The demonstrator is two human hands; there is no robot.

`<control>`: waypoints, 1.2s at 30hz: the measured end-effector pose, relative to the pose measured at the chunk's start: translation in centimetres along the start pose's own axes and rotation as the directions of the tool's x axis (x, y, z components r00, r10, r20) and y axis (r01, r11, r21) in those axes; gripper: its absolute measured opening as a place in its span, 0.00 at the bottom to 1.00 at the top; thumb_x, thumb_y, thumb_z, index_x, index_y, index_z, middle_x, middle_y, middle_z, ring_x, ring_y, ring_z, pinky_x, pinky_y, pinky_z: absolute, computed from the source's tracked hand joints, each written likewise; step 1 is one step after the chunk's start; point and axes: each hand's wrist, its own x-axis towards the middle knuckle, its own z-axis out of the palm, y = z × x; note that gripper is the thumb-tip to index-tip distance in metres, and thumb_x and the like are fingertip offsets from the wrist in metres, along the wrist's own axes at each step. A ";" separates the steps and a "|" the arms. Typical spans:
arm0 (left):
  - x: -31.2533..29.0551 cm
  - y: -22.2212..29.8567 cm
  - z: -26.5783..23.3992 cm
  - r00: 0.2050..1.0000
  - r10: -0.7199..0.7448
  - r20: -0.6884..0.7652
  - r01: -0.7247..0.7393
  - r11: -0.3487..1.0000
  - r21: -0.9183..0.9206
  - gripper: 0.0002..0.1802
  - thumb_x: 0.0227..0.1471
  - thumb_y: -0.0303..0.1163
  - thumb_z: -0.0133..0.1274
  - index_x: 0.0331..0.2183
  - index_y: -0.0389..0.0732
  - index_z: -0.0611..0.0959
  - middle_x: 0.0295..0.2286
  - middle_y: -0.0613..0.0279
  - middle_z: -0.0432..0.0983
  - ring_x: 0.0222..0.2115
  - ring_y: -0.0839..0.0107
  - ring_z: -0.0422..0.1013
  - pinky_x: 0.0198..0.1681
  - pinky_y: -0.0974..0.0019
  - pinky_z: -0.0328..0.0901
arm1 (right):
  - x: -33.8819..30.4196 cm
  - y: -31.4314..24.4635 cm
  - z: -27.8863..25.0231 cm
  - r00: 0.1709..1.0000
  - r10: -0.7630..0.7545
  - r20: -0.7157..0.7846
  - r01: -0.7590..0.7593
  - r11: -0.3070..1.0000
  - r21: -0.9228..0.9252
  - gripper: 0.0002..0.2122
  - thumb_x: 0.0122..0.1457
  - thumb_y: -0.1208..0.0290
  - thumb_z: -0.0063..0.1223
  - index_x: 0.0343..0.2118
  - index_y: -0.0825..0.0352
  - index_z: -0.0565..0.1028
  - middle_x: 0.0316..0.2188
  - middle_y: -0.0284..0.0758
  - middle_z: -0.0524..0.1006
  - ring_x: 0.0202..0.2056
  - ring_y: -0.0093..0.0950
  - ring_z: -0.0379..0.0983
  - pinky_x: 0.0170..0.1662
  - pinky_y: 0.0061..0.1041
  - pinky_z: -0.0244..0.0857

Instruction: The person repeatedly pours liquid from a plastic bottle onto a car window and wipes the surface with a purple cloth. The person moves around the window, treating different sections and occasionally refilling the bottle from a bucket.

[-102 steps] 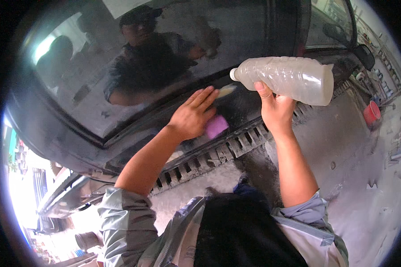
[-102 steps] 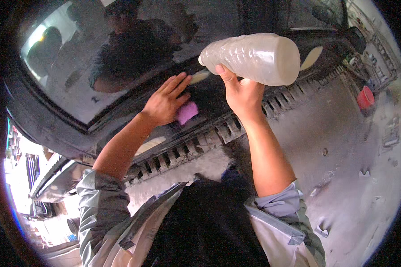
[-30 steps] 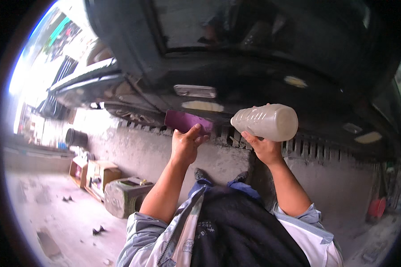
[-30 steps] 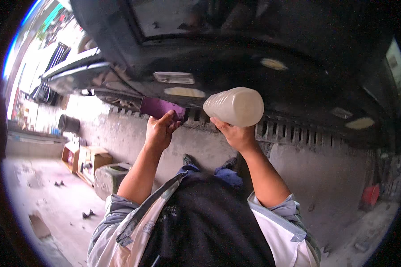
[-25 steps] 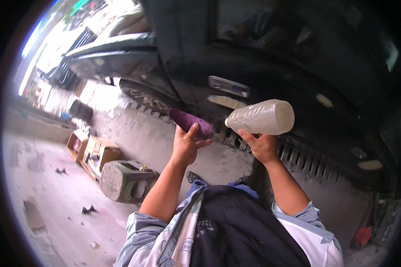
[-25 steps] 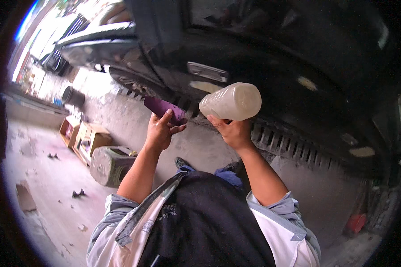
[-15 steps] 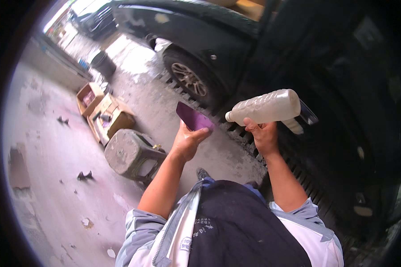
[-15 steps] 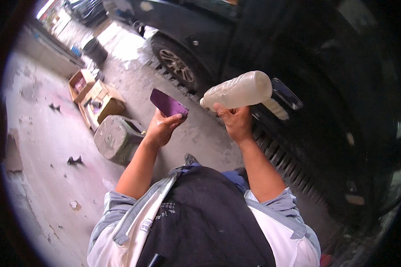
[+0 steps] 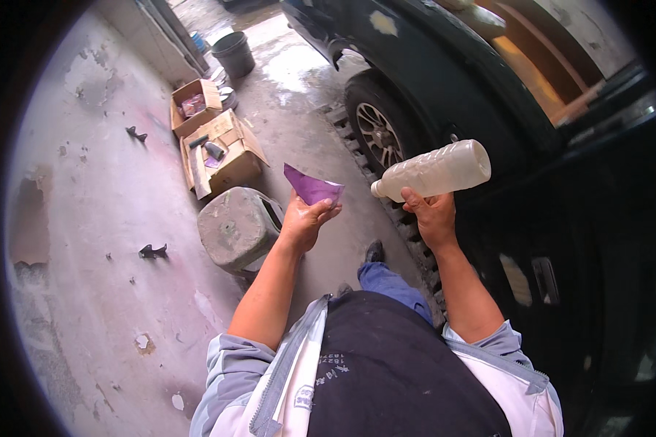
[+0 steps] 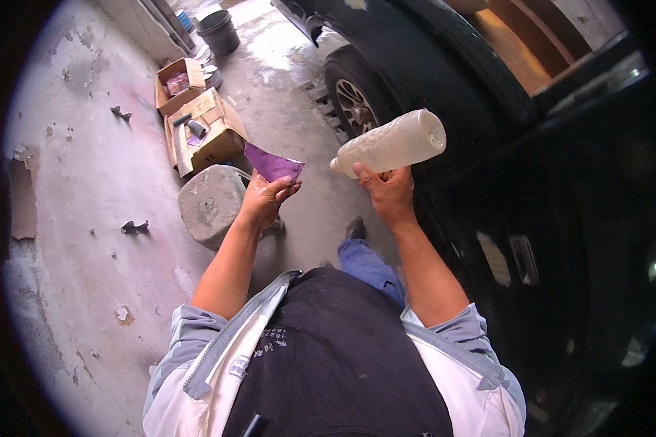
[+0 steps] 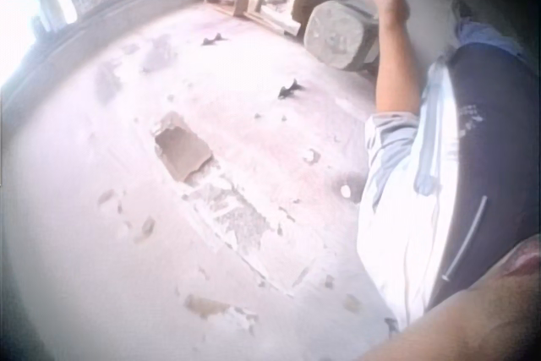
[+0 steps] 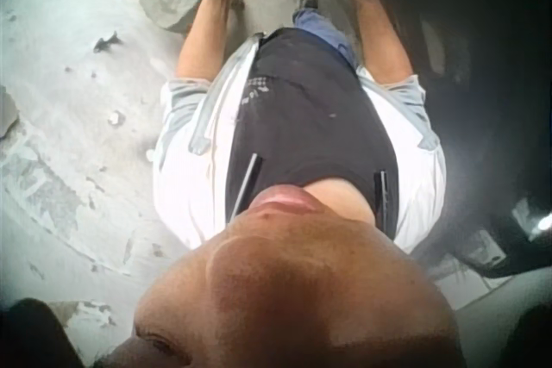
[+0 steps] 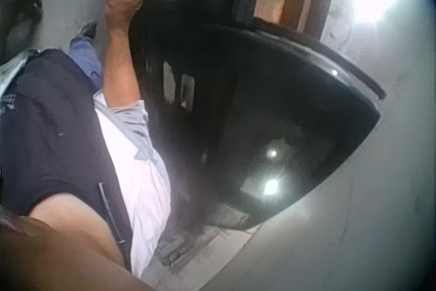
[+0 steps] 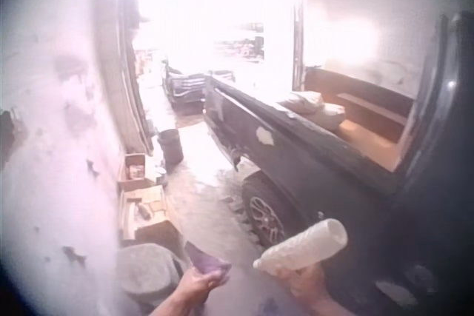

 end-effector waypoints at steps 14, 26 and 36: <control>12.9 6.4 -6.2 0.940 0.165 -0.299 -0.139 0.984 0.107 0.06 0.62 0.32 0.50 0.36 0.42 0.79 0.30 0.69 0.79 0.31 0.76 0.75 0.36 0.67 0.69 | 20.3 2.2 10.1 0.905 0.287 0.315 -0.381 0.875 0.297 0.21 0.59 0.54 0.61 0.49 0.62 0.70 0.34 0.28 0.77 0.23 0.18 0.71 0.29 0.20 0.68; 27.6 13.2 -16.7 0.897 0.285 -0.338 -0.199 0.943 0.266 0.13 0.57 0.24 0.53 0.45 0.34 0.78 0.36 0.62 0.79 0.35 0.71 0.76 0.36 0.65 0.76 | 34.1 9.3 25.0 0.656 0.676 0.336 -0.700 0.711 -0.066 0.28 0.55 0.39 0.58 0.38 0.65 0.72 0.20 0.30 0.71 0.15 0.20 0.64 0.17 0.21 0.55; 37.5 24.4 -19.2 0.870 0.480 -0.113 -0.119 0.427 0.896 0.45 0.53 0.25 0.52 0.67 0.58 0.51 0.37 0.34 0.76 0.37 0.39 0.74 0.43 0.45 0.68 | 46.1 9.5 34.5 0.519 0.816 0.255 -0.777 0.574 -0.257 0.32 0.50 0.30 0.54 0.36 0.61 0.73 0.20 0.26 0.68 0.18 0.17 0.59 0.19 0.18 0.50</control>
